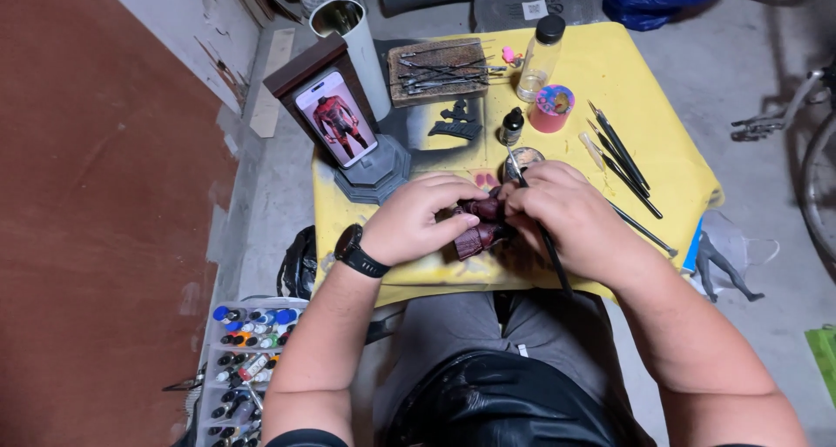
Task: Painting details on a red action figure using a fine brush and a smartphone for reference.
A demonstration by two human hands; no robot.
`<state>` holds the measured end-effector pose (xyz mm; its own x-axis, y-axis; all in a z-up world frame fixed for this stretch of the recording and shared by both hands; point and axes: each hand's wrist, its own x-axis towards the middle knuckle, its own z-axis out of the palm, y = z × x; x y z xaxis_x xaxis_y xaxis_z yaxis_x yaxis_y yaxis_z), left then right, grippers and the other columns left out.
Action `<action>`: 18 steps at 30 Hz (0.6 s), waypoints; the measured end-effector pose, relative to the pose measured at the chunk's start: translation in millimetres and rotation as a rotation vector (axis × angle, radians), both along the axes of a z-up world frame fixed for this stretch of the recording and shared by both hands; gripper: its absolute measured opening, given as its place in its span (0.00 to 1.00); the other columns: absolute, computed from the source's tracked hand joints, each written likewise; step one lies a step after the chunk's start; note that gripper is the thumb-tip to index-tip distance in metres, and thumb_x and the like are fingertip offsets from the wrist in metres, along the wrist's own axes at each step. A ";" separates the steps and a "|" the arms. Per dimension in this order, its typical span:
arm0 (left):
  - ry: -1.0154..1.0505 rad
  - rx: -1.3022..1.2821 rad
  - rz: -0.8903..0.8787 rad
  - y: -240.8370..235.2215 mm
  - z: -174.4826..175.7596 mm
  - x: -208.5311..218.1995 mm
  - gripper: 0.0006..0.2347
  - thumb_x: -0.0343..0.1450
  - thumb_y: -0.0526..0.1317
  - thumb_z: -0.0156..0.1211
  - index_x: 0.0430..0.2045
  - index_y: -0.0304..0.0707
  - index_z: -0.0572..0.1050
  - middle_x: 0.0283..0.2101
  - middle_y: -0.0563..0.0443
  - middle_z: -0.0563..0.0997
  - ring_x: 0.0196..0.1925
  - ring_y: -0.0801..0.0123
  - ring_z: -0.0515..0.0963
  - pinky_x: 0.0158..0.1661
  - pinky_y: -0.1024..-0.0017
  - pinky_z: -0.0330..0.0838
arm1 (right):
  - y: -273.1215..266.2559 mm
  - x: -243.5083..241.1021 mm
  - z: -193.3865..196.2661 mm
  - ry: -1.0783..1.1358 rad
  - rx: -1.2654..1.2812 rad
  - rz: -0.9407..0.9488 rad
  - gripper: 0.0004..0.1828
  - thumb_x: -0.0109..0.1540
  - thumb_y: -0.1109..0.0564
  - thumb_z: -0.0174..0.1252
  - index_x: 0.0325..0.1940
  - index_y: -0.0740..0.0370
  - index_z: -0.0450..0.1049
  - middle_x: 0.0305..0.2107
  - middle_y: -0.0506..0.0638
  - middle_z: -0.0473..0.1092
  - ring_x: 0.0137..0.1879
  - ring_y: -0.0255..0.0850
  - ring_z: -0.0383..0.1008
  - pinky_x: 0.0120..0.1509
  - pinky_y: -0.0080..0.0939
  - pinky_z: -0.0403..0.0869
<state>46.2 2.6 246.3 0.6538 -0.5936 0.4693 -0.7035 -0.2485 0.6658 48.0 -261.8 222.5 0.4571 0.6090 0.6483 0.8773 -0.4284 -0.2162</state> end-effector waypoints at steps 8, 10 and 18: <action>-0.109 0.065 -0.001 -1.8 1.9 7.9 0.12 0.73 0.44 0.60 0.41 0.33 0.79 0.41 0.40 0.82 0.46 0.42 0.81 0.49 0.51 0.75 | 5.3 10.2 21.8 0.012 -0.030 0.070 0.04 0.63 0.59 0.62 0.40 0.59 0.75 0.32 0.55 0.75 0.49 0.57 0.78 0.62 0.63 0.76; -0.144 0.078 0.028 -1.2 -4.7 9.7 0.12 0.72 0.45 0.62 0.39 0.36 0.80 0.39 0.44 0.81 0.45 0.46 0.81 0.48 0.55 0.75 | 8.0 13.3 22.9 0.013 -0.035 0.092 0.03 0.63 0.59 0.62 0.39 0.59 0.75 0.32 0.55 0.75 0.49 0.57 0.78 0.62 0.63 0.76; -0.137 0.028 0.180 13.1 -29.7 13.9 0.10 0.70 0.45 0.64 0.35 0.38 0.80 0.36 0.49 0.80 0.41 0.52 0.80 0.46 0.60 0.75 | -0.9 20.9 20.1 0.187 0.366 0.085 0.16 0.63 0.50 0.68 0.45 0.63 0.74 0.48 0.60 0.79 0.54 0.61 0.77 0.64 0.66 0.74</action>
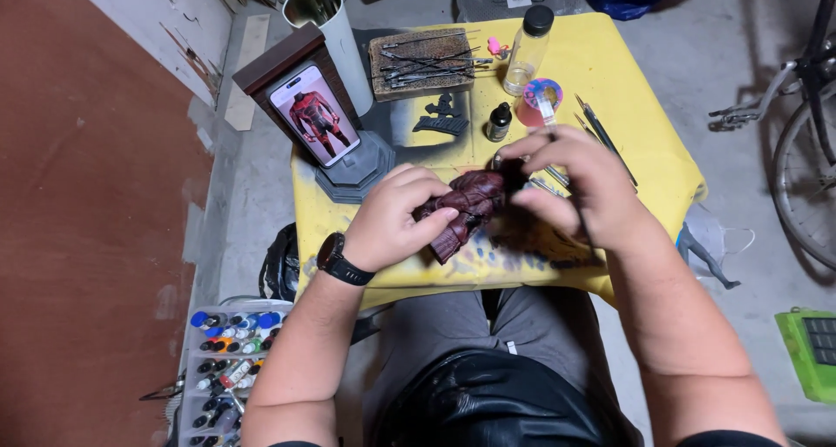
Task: Painting details on a red action figure using a fine brush and a smartphone for reference.
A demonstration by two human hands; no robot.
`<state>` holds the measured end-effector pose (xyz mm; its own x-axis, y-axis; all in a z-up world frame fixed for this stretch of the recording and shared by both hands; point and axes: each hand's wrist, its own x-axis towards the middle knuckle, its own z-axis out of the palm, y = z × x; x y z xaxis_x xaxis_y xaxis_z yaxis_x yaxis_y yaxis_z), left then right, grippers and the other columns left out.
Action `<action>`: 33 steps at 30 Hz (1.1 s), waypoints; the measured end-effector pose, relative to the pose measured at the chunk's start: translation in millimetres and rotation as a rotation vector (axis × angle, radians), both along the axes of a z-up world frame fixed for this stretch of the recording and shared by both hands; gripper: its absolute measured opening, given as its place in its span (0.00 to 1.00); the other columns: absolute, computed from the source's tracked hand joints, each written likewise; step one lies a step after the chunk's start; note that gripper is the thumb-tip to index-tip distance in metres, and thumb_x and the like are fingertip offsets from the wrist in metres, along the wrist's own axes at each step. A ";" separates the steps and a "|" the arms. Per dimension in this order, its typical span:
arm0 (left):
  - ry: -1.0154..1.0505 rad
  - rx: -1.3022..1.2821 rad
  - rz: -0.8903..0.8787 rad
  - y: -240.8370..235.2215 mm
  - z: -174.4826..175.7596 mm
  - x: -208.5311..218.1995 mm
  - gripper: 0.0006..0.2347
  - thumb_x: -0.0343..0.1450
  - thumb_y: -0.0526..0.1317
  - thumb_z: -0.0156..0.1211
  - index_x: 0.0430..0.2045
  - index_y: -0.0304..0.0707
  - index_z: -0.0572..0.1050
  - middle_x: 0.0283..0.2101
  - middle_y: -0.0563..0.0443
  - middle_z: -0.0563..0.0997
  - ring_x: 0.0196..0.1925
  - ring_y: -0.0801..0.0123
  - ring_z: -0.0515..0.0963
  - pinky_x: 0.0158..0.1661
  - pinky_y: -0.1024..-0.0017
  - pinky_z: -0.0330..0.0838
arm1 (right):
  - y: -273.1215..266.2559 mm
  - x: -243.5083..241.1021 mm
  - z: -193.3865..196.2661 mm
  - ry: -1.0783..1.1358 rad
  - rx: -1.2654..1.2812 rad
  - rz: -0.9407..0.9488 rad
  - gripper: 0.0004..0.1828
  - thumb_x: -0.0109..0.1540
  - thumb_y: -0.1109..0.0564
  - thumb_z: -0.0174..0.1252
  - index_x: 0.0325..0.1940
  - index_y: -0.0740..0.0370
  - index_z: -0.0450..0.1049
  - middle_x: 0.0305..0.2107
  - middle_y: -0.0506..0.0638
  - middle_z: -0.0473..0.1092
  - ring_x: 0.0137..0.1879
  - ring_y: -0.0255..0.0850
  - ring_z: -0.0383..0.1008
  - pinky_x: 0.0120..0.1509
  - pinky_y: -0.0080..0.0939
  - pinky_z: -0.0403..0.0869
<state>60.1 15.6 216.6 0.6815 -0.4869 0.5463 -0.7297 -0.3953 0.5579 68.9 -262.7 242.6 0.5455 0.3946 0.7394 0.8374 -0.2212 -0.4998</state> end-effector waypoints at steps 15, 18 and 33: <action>-0.277 -0.365 0.293 -16.1 -21.2 16.3 0.07 0.70 0.38 0.63 0.29 0.31 0.78 0.28 0.48 0.76 0.32 0.54 0.76 0.35 0.63 0.73 | -34.2 30.2 -145.5 0.378 0.458 -0.432 0.07 0.62 0.72 0.63 0.43 0.69 0.79 0.26 0.54 0.73 0.30 0.34 0.70 0.37 0.35 0.73; -0.355 -0.382 0.348 -20.2 -36.7 22.1 0.09 0.71 0.42 0.63 0.29 0.35 0.79 0.27 0.51 0.75 0.31 0.56 0.75 0.35 0.65 0.73 | -31.4 34.1 -142.3 0.300 0.457 -0.351 0.03 0.65 0.72 0.56 0.42 0.76 0.74 0.20 0.53 0.65 0.27 0.36 0.64 0.33 0.35 0.68; -0.359 -0.422 0.416 -32.1 -39.9 16.2 0.11 0.73 0.46 0.59 0.27 0.37 0.77 0.26 0.52 0.73 0.28 0.56 0.75 0.33 0.65 0.75 | -32.8 34.1 -149.6 0.177 0.302 -0.323 0.01 0.64 0.72 0.57 0.38 0.76 0.74 0.25 0.59 0.68 0.31 0.44 0.67 0.37 0.43 0.68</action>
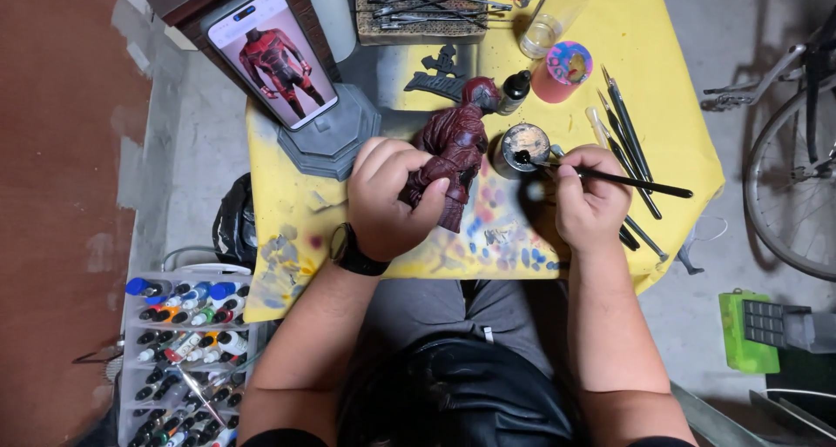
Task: Painting details on a red action figure using a fine brush and a smartphone for reference.
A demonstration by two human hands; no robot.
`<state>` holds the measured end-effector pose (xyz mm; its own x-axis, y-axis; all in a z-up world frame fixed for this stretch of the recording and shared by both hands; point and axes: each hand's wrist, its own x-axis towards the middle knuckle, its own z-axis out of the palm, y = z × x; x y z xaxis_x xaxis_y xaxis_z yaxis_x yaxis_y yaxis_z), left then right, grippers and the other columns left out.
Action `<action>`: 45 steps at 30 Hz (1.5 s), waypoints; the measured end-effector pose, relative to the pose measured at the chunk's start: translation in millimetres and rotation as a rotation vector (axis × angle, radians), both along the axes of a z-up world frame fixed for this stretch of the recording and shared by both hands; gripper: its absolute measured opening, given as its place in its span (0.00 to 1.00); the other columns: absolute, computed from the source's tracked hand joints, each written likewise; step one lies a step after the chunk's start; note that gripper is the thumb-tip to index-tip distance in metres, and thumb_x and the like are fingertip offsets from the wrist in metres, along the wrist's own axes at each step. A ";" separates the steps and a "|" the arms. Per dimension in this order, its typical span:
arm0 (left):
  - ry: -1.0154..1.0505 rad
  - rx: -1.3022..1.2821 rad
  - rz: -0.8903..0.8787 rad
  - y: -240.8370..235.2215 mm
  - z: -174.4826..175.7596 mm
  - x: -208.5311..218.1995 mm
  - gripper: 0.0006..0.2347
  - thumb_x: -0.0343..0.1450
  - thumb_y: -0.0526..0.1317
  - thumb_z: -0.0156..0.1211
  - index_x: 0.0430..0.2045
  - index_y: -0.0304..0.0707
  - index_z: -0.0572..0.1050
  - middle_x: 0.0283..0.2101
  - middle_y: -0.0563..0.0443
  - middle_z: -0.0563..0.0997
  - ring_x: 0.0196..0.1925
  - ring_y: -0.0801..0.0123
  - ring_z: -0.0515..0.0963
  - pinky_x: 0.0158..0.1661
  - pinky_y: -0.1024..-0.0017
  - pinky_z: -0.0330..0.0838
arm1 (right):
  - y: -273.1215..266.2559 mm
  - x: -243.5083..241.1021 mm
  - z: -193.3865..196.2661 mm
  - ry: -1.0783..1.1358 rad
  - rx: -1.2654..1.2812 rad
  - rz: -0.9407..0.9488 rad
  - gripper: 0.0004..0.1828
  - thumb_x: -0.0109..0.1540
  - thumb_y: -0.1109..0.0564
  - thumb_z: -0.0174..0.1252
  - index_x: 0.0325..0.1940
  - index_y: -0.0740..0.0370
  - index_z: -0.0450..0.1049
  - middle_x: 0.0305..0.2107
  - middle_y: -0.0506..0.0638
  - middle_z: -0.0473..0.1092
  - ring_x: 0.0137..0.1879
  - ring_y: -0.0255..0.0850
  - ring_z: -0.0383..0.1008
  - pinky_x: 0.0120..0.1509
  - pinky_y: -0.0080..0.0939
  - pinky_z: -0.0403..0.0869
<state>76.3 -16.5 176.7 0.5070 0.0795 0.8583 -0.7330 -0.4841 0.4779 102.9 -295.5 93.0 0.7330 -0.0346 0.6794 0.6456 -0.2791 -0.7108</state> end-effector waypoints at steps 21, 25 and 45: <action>0.218 -0.132 -0.250 22.7 -14.9 3.2 0.04 0.67 0.36 0.66 0.26 0.35 0.79 0.24 0.50 0.73 0.27 0.54 0.76 0.33 0.63 0.74 | 64.2 -17.3 47.9 -0.189 0.340 0.425 0.09 0.62 0.62 0.56 0.35 0.70 0.64 0.18 0.63 0.64 0.31 0.52 0.64 0.48 0.68 0.77; 0.248 -0.148 -0.353 25.8 -10.2 0.6 0.05 0.66 0.35 0.67 0.26 0.33 0.78 0.26 0.47 0.75 0.29 0.53 0.77 0.34 0.62 0.74 | 65.3 -8.7 60.3 -0.144 0.277 0.550 0.09 0.62 0.60 0.57 0.35 0.69 0.66 0.18 0.62 0.65 0.31 0.50 0.64 0.51 0.73 0.78; 0.368 -0.101 -0.335 33.7 -16.4 1.6 0.03 0.60 0.31 0.67 0.20 0.36 0.77 0.20 0.50 0.71 0.24 0.54 0.75 0.30 0.65 0.71 | 67.5 7.3 52.4 -0.243 -0.018 0.680 0.08 0.61 0.63 0.60 0.30 0.72 0.71 0.18 0.65 0.69 0.29 0.55 0.69 0.49 0.79 0.79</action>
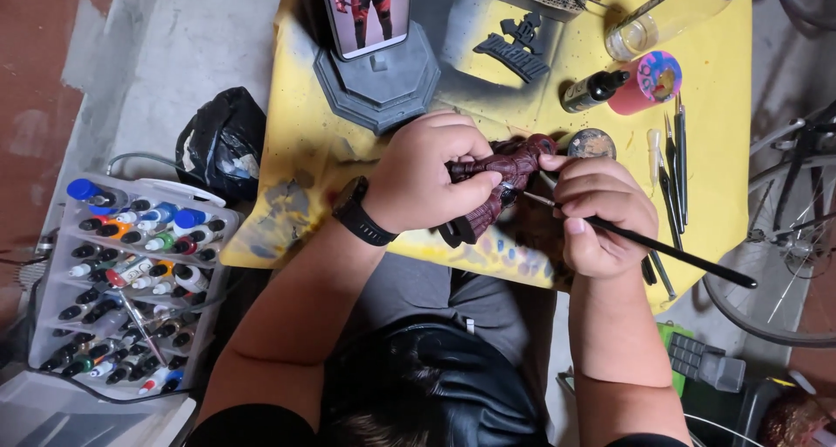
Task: Painting details on a red action figure using a fine brush and a smartphone for reference.
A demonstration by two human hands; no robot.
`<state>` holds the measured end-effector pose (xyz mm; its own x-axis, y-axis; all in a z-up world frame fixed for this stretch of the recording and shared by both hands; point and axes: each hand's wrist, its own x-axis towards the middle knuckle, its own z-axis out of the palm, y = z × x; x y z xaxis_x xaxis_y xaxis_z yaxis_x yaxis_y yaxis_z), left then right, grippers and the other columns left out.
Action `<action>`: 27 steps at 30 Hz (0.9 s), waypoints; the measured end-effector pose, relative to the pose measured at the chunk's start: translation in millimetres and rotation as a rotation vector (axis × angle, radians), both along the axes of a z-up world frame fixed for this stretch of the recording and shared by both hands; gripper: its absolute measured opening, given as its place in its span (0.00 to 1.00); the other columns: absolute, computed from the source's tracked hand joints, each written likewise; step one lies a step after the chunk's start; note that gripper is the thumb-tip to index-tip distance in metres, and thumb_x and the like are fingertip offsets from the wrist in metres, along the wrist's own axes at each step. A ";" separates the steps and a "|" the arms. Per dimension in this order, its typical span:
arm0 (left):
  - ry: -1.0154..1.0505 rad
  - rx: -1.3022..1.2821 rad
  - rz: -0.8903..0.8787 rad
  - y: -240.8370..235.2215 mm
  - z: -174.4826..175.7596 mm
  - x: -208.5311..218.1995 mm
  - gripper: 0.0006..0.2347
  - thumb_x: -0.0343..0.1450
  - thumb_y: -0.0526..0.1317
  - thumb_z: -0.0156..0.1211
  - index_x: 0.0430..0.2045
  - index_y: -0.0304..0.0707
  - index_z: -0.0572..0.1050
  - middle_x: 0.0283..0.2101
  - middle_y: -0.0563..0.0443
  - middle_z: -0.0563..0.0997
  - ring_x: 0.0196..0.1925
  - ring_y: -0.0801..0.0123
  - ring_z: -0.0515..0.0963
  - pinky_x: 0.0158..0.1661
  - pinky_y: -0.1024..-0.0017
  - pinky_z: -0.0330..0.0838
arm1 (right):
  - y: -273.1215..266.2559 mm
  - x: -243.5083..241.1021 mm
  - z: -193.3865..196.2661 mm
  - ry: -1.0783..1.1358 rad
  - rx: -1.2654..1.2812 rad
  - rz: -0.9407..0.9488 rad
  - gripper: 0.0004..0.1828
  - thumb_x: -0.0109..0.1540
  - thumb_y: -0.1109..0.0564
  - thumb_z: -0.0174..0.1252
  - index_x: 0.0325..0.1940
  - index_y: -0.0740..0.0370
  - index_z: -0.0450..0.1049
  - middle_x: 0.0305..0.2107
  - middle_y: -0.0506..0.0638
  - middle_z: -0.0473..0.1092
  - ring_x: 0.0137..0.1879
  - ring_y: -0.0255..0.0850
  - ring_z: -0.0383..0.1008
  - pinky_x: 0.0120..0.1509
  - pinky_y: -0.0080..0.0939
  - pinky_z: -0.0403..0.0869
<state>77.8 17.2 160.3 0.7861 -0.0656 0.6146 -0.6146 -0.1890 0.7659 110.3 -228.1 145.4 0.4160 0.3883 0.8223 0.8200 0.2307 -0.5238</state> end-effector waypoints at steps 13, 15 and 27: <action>-0.009 0.025 0.016 -1.0 -1.6 0.9 0.03 0.60 0.31 0.66 0.18 0.37 0.76 0.18 0.51 0.68 0.23 0.55 0.74 0.30 0.66 0.71 | 8.0 -1.3 2.4 -0.090 -0.054 -0.025 0.10 0.63 0.63 0.62 0.30 0.73 0.74 0.21 0.66 0.71 0.30 0.56 0.70 0.48 0.78 0.79; -0.007 0.025 0.020 -1.1 -1.3 0.6 0.04 0.60 0.31 0.66 0.18 0.37 0.76 0.18 0.51 0.68 0.23 0.56 0.74 0.29 0.66 0.71 | 8.4 -1.3 2.2 -0.102 -0.062 -0.030 0.10 0.63 0.63 0.62 0.30 0.74 0.75 0.22 0.66 0.72 0.30 0.57 0.71 0.47 0.77 0.79; -0.017 0.041 0.030 -1.5 -1.6 0.6 0.04 0.60 0.31 0.67 0.18 0.37 0.76 0.18 0.51 0.68 0.23 0.55 0.75 0.29 0.66 0.71 | 11.3 -0.2 4.1 -0.146 -0.097 -0.020 0.10 0.64 0.64 0.61 0.31 0.75 0.75 0.23 0.66 0.72 0.30 0.58 0.70 0.46 0.76 0.79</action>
<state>78.4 15.7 158.7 0.7776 -0.0673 0.6251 -0.6209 -0.2383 0.7468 110.1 -216.7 149.5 0.3038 0.4620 0.8332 0.8927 0.1676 -0.4183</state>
